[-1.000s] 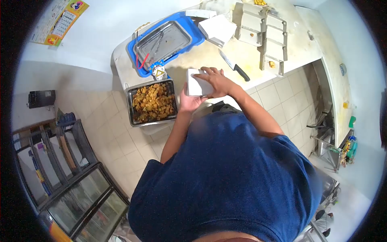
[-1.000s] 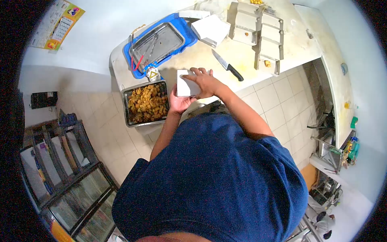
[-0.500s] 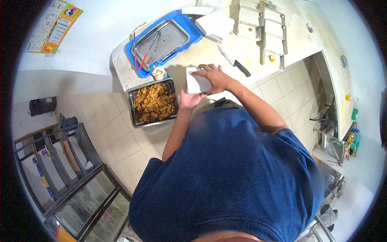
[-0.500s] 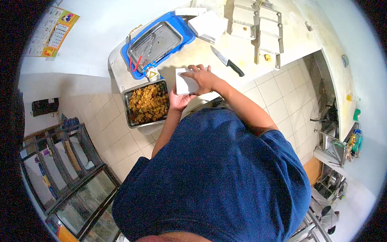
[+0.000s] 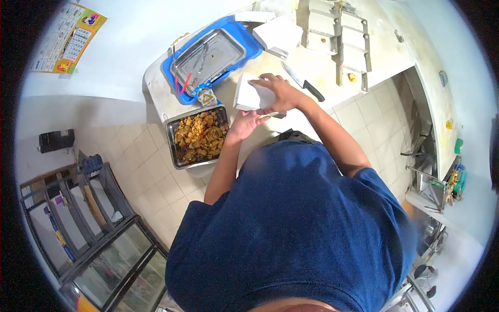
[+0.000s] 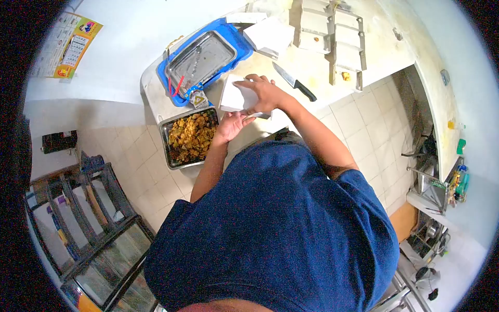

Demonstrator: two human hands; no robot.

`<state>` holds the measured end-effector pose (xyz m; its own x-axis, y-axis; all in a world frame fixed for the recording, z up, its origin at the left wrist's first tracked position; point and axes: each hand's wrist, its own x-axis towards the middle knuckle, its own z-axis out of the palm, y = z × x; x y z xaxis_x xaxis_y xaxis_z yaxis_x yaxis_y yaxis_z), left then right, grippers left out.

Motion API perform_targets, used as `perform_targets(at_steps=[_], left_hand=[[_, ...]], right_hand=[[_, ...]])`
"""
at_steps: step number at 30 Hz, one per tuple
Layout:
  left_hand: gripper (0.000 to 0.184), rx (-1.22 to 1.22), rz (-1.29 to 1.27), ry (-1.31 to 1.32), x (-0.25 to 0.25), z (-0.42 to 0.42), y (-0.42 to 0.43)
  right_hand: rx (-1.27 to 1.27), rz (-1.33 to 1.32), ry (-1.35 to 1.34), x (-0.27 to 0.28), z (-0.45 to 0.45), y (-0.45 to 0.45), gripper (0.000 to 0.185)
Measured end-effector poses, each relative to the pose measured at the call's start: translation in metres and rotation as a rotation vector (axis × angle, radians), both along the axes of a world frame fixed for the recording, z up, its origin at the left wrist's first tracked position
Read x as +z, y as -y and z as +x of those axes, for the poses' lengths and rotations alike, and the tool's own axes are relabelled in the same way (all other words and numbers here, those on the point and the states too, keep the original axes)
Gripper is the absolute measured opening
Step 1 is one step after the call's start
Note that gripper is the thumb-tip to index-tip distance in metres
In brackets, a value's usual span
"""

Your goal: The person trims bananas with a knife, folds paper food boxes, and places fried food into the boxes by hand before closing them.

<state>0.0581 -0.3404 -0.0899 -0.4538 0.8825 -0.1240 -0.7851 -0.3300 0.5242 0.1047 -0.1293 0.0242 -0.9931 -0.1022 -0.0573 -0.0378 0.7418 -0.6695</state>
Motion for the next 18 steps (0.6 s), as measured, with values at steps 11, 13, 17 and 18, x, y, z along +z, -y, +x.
perform_targets(at_steps=[11, 13, 17, 18], left_hand=[[0.053, 0.213, -0.168, -0.192, 0.007, 0.0, 0.002], [0.052, 0.226, -0.191, -0.274, 0.016, 0.001, 0.001], [0.052, 0.306, -0.264, -0.418, 0.026, 0.004, -0.005], [0.052, 0.313, -0.291, -0.445, 0.024, 0.006, -0.004]], right_hand=[[0.147, 0.044, -0.014, 0.025, -0.018, 0.002, 0.098], [0.159, 0.03, -0.01, 0.029, -0.02, 0.004, 0.098], [0.175, 0.11, -0.026, 0.029, -0.025, 0.007, 0.098], [0.177, 0.113, -0.008, 0.032, -0.025, 0.01, 0.097]])
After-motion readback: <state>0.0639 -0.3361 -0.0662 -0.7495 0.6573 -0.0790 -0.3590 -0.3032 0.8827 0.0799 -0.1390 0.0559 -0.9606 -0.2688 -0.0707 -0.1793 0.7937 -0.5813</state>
